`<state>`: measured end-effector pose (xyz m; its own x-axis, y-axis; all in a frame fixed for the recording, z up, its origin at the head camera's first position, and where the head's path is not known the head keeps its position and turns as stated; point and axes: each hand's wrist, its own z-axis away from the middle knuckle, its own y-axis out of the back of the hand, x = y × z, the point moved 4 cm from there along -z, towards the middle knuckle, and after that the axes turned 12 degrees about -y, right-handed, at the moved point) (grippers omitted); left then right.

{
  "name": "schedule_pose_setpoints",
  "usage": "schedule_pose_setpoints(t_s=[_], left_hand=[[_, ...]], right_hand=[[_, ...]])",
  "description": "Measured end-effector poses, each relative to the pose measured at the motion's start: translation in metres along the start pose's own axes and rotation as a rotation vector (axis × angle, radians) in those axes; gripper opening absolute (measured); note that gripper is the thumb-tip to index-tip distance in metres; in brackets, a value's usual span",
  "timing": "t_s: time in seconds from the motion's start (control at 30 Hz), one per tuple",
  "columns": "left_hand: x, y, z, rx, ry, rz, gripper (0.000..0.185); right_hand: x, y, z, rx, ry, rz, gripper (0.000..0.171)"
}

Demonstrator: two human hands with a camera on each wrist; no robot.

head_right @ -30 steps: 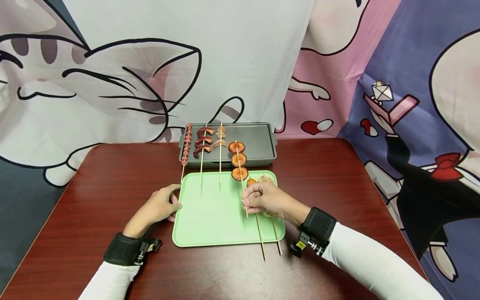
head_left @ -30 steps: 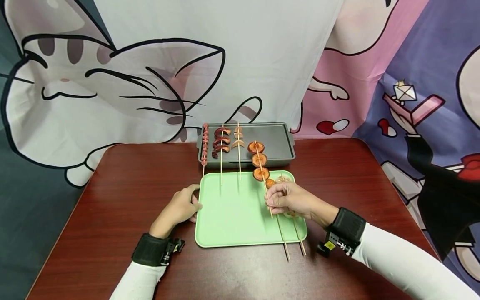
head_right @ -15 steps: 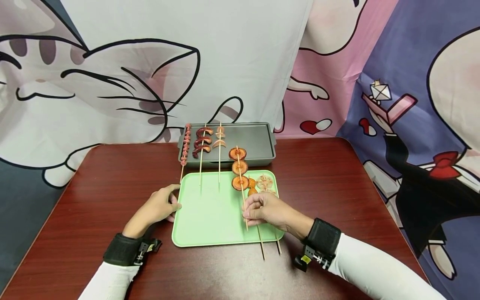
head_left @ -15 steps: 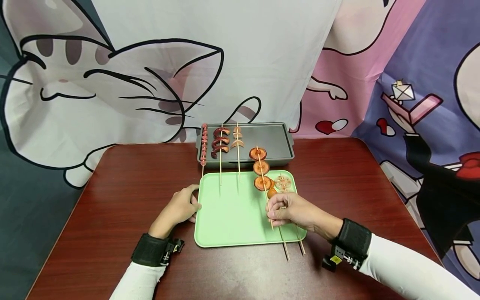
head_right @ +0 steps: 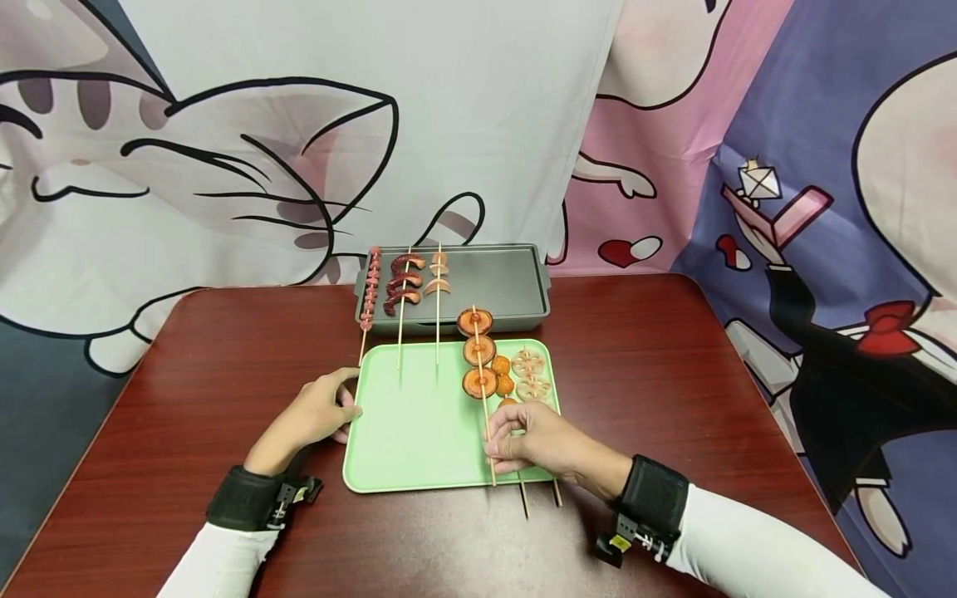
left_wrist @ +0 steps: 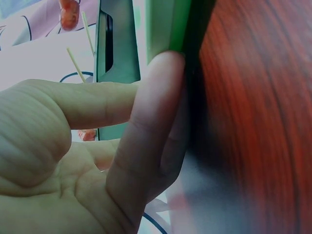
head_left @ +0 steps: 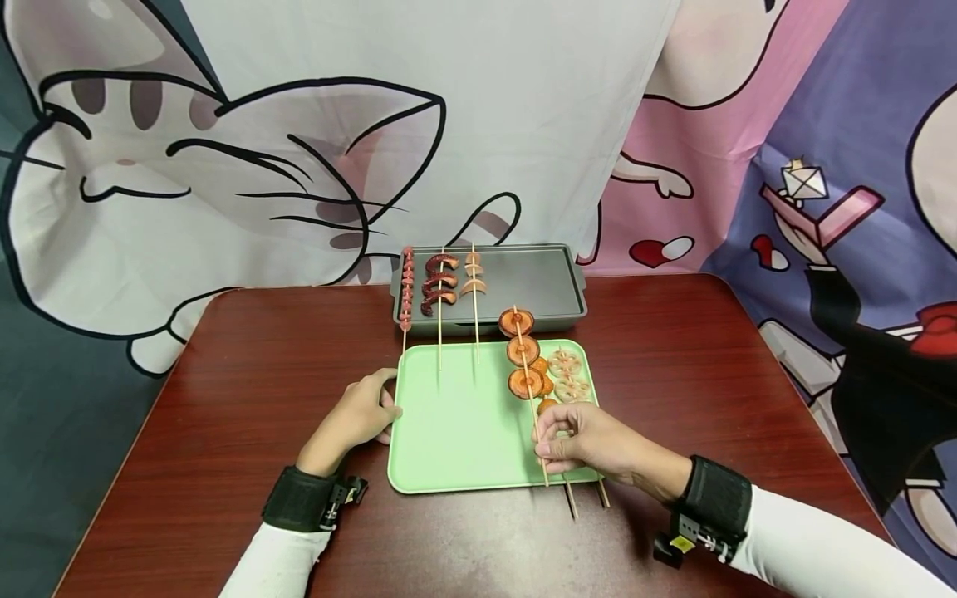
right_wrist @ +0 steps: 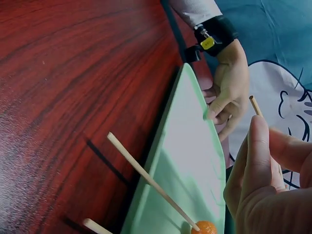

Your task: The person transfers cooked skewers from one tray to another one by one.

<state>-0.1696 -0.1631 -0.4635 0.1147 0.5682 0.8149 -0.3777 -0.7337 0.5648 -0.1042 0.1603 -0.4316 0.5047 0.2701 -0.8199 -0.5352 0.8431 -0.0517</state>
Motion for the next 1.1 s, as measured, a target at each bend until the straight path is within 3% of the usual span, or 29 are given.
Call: schedule_pose_setpoints(t_s=[0.7, 1.1], left_hand=[[0.0, 0.001, 0.0, -0.008, 0.011, -0.005, 0.064], [0.0, 0.0, 0.0, -0.017, 0.0, -0.009, 0.063]], right_hand=[[0.018, -0.011, 0.001, -0.028, -0.044, -0.018, 0.009], [0.022, -0.007, -0.008, 0.004, -0.077, -0.008, 0.009]])
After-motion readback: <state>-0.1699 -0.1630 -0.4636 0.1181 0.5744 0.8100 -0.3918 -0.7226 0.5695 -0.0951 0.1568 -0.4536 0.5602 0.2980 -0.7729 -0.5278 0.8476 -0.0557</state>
